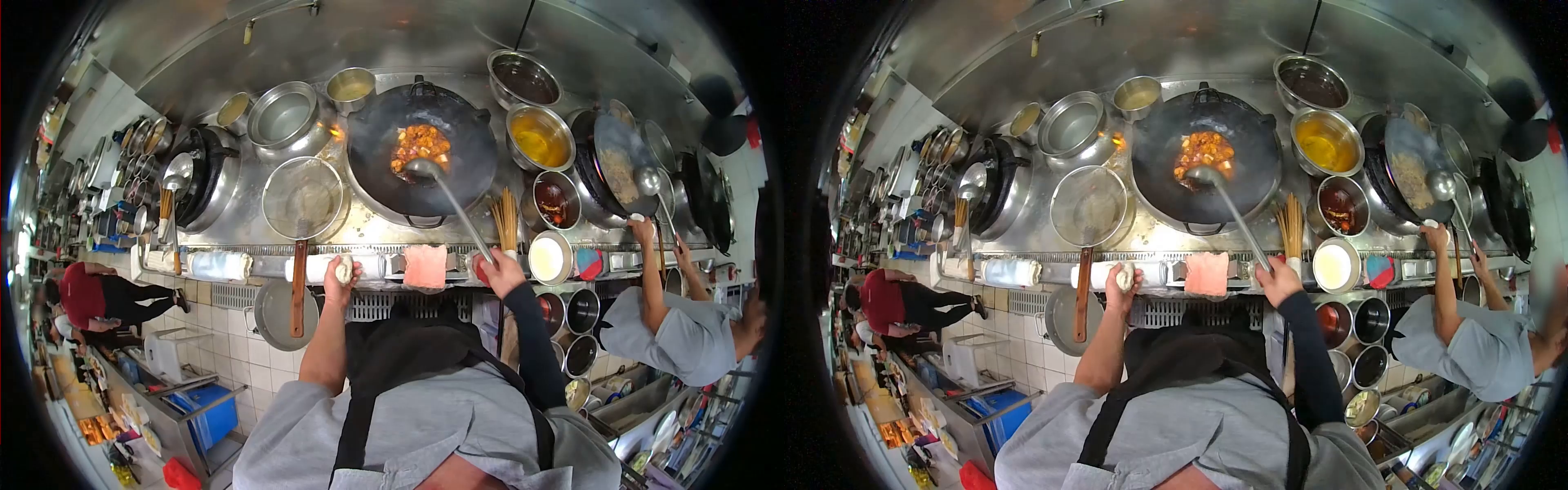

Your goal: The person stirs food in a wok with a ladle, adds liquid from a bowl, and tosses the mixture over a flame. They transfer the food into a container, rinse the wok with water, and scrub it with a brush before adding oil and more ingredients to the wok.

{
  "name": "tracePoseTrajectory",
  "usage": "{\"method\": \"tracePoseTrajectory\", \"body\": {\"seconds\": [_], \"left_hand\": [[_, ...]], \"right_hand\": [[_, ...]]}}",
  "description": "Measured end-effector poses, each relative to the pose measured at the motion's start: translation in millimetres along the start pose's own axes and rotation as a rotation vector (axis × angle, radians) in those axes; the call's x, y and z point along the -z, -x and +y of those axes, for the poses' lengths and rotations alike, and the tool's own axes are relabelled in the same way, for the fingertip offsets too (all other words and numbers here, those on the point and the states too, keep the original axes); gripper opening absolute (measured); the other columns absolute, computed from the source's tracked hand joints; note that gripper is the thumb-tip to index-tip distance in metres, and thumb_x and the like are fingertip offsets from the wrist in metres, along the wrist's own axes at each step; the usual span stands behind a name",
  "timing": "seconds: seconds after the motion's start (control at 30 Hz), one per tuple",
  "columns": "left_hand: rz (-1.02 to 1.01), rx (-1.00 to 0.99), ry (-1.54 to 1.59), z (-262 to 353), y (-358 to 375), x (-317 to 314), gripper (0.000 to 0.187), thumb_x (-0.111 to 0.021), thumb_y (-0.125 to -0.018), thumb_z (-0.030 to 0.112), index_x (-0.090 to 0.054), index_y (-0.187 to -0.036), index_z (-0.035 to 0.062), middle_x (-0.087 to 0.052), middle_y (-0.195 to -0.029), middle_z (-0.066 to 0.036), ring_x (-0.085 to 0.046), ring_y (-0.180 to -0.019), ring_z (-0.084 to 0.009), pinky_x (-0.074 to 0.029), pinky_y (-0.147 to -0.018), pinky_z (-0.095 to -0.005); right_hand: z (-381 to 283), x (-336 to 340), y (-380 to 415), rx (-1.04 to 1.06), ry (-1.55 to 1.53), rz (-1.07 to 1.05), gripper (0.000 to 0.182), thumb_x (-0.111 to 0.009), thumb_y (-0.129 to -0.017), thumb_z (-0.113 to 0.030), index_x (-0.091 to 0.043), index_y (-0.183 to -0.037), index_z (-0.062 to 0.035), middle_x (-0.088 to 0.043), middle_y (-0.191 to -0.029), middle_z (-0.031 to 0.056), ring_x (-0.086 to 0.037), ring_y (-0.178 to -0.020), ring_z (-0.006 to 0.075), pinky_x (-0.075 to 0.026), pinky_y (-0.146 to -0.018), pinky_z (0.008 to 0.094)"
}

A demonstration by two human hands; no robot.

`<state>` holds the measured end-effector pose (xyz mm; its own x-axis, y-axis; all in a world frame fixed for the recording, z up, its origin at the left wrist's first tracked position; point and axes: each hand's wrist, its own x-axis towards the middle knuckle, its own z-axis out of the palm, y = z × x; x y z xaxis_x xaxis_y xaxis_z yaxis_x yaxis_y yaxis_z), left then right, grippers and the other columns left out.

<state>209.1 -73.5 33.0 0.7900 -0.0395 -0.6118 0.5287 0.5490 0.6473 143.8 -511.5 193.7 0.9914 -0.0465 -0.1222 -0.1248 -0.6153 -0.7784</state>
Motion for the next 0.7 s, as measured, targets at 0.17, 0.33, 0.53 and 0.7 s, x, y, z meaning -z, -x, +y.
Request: {"method": "tracePoseTrajectory", "body": {"seconds": [0.17,0.33,0.53,0.7], "left_hand": [[0.015,0.007,-0.027,0.4,-0.9,-1.3,0.038,-0.049,-0.103,0.045,-0.062,-0.110,0.0098,-0.074,-0.093,-0.009,-0.071,-0.079,-0.0195,-0.053,-0.067,-0.0288],[0.045,0.015,0.038,-0.9,4.9,-8.6,0.035,-0.054,-0.103,0.042,-0.062,-0.111,0.0085,-0.074,-0.094,-0.010,-0.071,-0.081,-0.0197,-0.054,-0.067,-0.0280],[0.012,0.058,0.223,14.9,32.1,-41.3,0.028,-0.059,-0.103,0.033,-0.061,-0.112,0.0058,-0.072,-0.093,-0.013,-0.070,-0.078,-0.0199,-0.051,-0.053,-0.0241],[-0.181,0.175,0.121,19.0,19.6,-122.2,0.037,-0.058,-0.103,0.043,-0.060,-0.110,0.0068,-0.068,-0.086,-0.012,-0.063,-0.065,-0.0203,-0.047,-0.048,-0.0253]], "right_hand": [[-26.5,-64.0,-91.3,-0.280,0.289,0.114,0.030,-0.058,-0.097,-0.024,-0.058,-0.117,-0.0011,-0.069,-0.096,0.0315,-0.066,-0.099,0.0509,-0.050,-0.085,0.0600],[17.6,-103.9,-119.2,-0.078,-0.134,0.068,0.031,-0.062,-0.098,-0.028,-0.059,-0.107,0.0020,-0.068,-0.088,0.0276,-0.066,-0.086,0.0474,-0.051,-0.078,0.0512],[8.0,-3.5,-57.0,-0.057,-0.004,-0.156,0.036,-0.064,-0.096,-0.029,-0.065,-0.114,0.0019,-0.070,-0.094,0.0263,-0.068,-0.090,0.0401,-0.052,-0.081,0.0462],[-18.9,-22.2,-79.1,-0.212,0.370,0.020,0.032,-0.058,-0.095,-0.025,-0.058,-0.116,-0.0009,-0.072,-0.097,0.0282,-0.068,-0.097,0.0489,-0.053,-0.086,0.0566]]}}
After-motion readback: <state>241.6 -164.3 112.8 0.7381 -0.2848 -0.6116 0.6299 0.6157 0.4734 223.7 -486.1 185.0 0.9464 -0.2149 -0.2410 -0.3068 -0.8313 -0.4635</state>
